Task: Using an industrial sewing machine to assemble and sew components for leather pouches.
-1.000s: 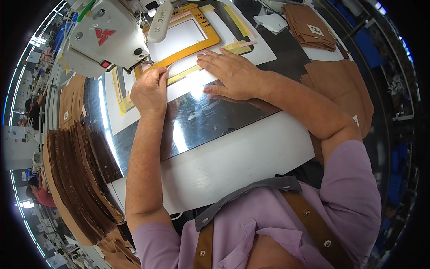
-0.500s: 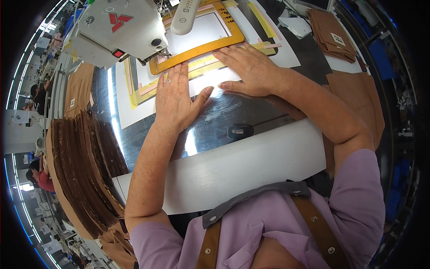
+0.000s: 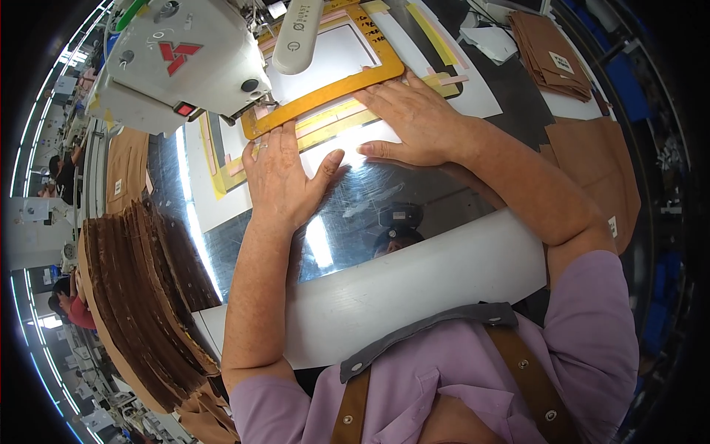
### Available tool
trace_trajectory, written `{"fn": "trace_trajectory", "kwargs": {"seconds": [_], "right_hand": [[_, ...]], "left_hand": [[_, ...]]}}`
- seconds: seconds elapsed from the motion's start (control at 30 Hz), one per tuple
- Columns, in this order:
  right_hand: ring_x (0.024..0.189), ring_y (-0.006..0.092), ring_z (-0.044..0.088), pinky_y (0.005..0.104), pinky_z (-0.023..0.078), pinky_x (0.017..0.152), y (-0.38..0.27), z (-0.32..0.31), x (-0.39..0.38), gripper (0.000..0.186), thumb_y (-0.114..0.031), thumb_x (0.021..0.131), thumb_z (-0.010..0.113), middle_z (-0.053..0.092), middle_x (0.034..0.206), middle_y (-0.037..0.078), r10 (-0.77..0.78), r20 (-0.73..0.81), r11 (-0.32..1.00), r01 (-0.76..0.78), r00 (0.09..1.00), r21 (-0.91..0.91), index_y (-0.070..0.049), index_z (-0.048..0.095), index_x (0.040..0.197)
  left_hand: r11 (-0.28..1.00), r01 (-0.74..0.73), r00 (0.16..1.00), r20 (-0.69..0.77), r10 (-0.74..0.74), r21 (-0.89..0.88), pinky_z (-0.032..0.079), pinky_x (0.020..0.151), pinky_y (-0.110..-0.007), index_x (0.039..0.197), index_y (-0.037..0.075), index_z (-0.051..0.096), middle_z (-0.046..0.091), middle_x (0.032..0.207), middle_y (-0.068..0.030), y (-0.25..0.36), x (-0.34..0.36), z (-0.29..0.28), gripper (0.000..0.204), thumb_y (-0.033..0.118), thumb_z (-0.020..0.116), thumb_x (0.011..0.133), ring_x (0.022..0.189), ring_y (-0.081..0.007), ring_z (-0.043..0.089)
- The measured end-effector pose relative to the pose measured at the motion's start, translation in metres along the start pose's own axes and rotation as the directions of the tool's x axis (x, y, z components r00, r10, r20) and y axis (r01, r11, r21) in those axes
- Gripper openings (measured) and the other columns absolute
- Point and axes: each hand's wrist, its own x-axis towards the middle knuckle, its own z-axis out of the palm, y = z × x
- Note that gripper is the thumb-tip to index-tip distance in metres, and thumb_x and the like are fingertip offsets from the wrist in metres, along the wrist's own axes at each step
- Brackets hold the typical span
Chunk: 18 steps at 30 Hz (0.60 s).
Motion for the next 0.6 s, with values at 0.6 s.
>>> {"fn": "trace_trajectory", "kwargs": {"seconds": [0.6], "right_hand": [[0.147, 0.0344, 0.037, 0.0616, 0.005, 0.125, -0.0074, -0.0083, 0.0005, 0.092, -0.074, 0.094, 0.043, 0.048, 0.147, 0.024, 0.124, 0.004, 0.991, -0.123, 0.992, -0.049, -0.001, 0.044, 0.150]], "left_hand": [[1.000, 0.000, 1.000, 0.014, 0.000, -0.001, 0.016, 0.119, -0.064, 0.150, -0.005, 0.040, 0.053, 0.141, -0.0283, 0.0005, 0.0036, -0.0049, 0.106, 0.083, 0.035, 0.090, 0.139, -0.0403, 0.046]]}}
